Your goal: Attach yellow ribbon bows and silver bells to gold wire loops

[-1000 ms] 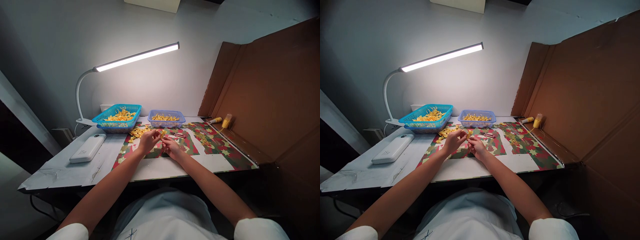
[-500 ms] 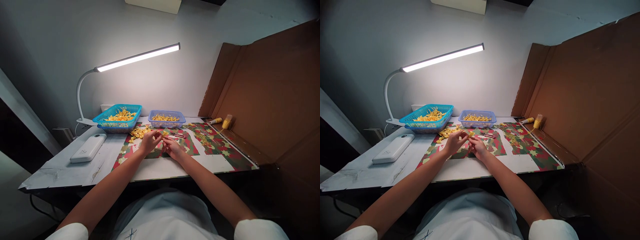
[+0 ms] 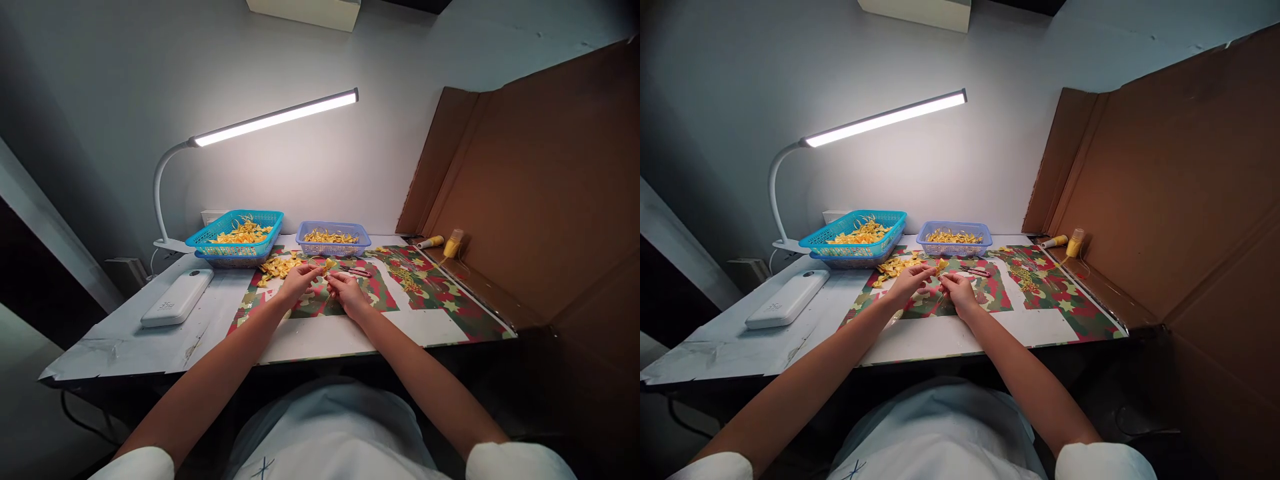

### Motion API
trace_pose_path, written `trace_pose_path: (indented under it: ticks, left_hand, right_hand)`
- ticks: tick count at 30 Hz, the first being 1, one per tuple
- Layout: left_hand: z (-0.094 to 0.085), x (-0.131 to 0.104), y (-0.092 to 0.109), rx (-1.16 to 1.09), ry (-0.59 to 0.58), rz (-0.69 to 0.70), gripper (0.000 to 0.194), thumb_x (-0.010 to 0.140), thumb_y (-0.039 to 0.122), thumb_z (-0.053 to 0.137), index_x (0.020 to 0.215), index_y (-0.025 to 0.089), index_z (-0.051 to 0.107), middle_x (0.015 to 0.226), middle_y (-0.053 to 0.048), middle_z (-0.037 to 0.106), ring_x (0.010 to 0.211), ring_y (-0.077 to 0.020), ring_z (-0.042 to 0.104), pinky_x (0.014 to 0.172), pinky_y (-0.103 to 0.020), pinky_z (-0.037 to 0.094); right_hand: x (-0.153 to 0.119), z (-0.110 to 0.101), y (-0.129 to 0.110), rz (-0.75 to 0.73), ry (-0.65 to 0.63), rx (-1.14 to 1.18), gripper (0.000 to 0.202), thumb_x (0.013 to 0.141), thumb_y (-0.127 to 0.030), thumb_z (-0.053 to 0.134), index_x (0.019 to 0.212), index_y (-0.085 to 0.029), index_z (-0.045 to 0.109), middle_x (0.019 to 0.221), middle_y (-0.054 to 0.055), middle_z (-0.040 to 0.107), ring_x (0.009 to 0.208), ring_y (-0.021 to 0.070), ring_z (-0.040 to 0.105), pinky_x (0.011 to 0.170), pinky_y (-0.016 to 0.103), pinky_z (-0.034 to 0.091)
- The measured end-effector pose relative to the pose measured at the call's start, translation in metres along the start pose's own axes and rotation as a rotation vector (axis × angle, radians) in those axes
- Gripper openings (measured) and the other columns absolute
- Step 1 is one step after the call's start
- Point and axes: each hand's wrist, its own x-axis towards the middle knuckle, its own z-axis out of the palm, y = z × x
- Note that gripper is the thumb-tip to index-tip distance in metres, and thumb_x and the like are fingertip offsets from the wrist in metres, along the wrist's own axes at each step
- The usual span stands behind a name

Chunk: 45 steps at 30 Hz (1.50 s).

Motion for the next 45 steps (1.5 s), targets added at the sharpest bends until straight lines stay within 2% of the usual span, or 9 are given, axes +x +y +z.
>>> trace_pose_path:
  ticks: [8, 15, 20, 28, 35, 41, 45]
  left_hand:
    - [0.001, -0.003, 0.006, -0.116, -0.016, -0.115, 0.04, 0.055, 0.049, 0.08, 0.07, 0.015, 0.067, 0.063, 0.0, 0.059, 0.057, -0.0094, 0.052, 0.048, -0.019, 0.038]
    - [0.0, -0.005, 0.013, -0.165, -0.083, -0.166, 0.04, 0.049, 0.043, 0.084, 0.071, 0.013, 0.069, 0.065, 0.001, 0.058, 0.054, -0.006, 0.046, 0.049, -0.019, 0.037]
    - [-0.004, -0.003, 0.012, -0.131, -0.11, -0.173, 0.036, 0.05, 0.04, 0.085, 0.069, 0.013, 0.069, 0.065, 0.0, 0.06, 0.056, -0.0078, 0.05, 0.052, -0.02, 0.039]
    - [-0.006, 0.0, 0.007, -0.048, -0.115, -0.125, 0.032, 0.053, 0.04, 0.083, 0.062, 0.014, 0.067, 0.058, 0.002, 0.056, 0.052, -0.0076, 0.046, 0.049, -0.02, 0.035]
    - [-0.003, 0.001, 0.006, -0.089, -0.078, -0.136, 0.036, 0.051, 0.043, 0.082, 0.065, 0.014, 0.066, 0.062, 0.002, 0.054, 0.054, -0.0077, 0.045, 0.05, -0.021, 0.036]
    - [-0.002, -0.004, 0.013, -0.132, -0.041, -0.146, 0.033, 0.05, 0.04, 0.081, 0.064, 0.015, 0.065, 0.066, 0.001, 0.054, 0.063, -0.01, 0.047, 0.053, -0.021, 0.037]
    - [-0.001, -0.006, 0.017, -0.152, -0.064, -0.163, 0.031, 0.049, 0.038, 0.081, 0.06, 0.014, 0.064, 0.064, 0.001, 0.051, 0.06, -0.0093, 0.045, 0.051, -0.021, 0.036]
  right_hand:
    - [0.0, -0.001, 0.005, -0.161, 0.035, -0.278, 0.027, 0.066, -0.045, 0.067, 0.063, -0.019, 0.059, 0.052, -0.004, 0.052, 0.046, 0.0096, 0.04, 0.046, 0.024, 0.029]
    - [0.001, -0.003, 0.003, -0.316, 0.031, -0.49, 0.022, 0.073, -0.039, 0.056, 0.062, -0.02, 0.055, 0.054, -0.002, 0.052, 0.051, 0.0133, 0.044, 0.053, 0.027, 0.033]
    - [-0.002, -0.004, 0.0, -0.381, 0.032, -0.608, 0.018, 0.075, -0.033, 0.053, 0.061, -0.021, 0.054, 0.053, -0.002, 0.051, 0.052, 0.0135, 0.042, 0.055, 0.027, 0.032]
    - [-0.006, -0.004, -0.002, -0.44, 0.037, -0.663, 0.021, 0.079, -0.034, 0.051, 0.062, -0.021, 0.053, 0.055, -0.002, 0.052, 0.053, 0.0133, 0.045, 0.055, 0.026, 0.034]
    - [-0.001, -0.002, 0.0, -0.453, 0.073, -0.621, 0.023, 0.079, -0.039, 0.049, 0.067, -0.02, 0.055, 0.058, -0.001, 0.054, 0.054, 0.0141, 0.049, 0.053, 0.026, 0.039]
    - [-0.008, -0.002, -0.001, -0.519, 0.122, -0.655, 0.019, 0.08, -0.032, 0.046, 0.087, -0.02, 0.06, 0.06, -0.003, 0.052, 0.053, 0.0133, 0.047, 0.053, 0.025, 0.038]
    - [-0.011, -0.002, 0.0, -0.565, 0.106, -0.743, 0.016, 0.078, -0.026, 0.051, 0.088, -0.021, 0.062, 0.059, -0.005, 0.051, 0.052, 0.0123, 0.045, 0.053, 0.024, 0.036]
